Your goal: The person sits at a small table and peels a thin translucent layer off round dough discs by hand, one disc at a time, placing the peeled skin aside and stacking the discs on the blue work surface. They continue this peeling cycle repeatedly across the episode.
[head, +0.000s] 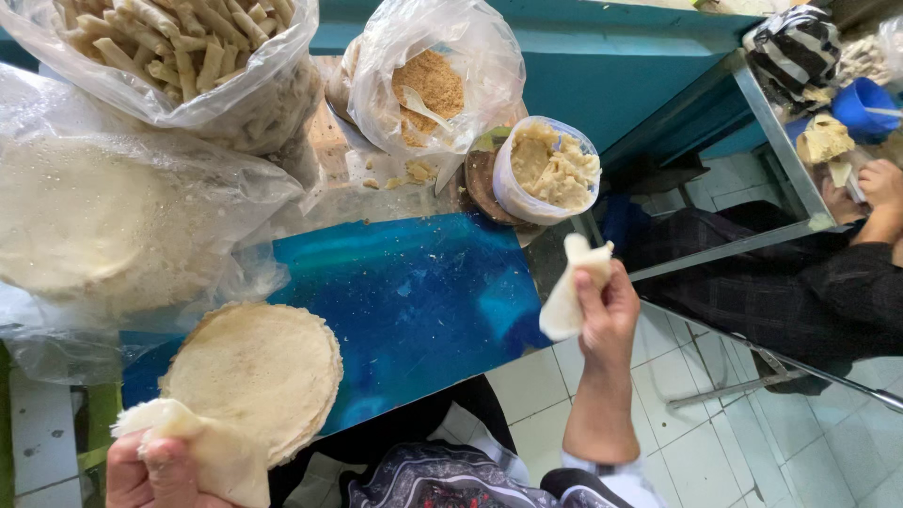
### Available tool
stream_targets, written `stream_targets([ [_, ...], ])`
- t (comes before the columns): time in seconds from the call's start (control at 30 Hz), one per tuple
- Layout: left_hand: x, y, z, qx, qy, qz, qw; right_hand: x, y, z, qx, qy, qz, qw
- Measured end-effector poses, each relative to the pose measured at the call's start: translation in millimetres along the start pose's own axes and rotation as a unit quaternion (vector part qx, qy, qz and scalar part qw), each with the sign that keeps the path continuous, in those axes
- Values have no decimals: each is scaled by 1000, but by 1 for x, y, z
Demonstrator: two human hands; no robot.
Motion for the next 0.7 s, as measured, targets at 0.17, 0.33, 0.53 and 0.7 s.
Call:
stream_targets([
  [0.17,13,-20,-18,-49,-50,47,996,-2,77,-39,443,-346,-219,797],
  [0.33,13,-46,-24,-69,-67,39,995,36,100,-46,477,-363,-188,778],
  [0.53,26,-29,-39,-67,-57,40,995,60,111,-40,460,-359,-117,803],
  [0.7,31,27,-56,-106,-136,40,984,70,107,-39,413,-317,-101,848],
])
Point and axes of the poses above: each hand's wrist, its own x-axis away from the middle knuckle, its own y-axis out of the palm, z = x × y, the point moved 4 cm from there along -x, towards the middle knuckle, and after that the axes turned 4 degrees about x, right-handed, at the moved point
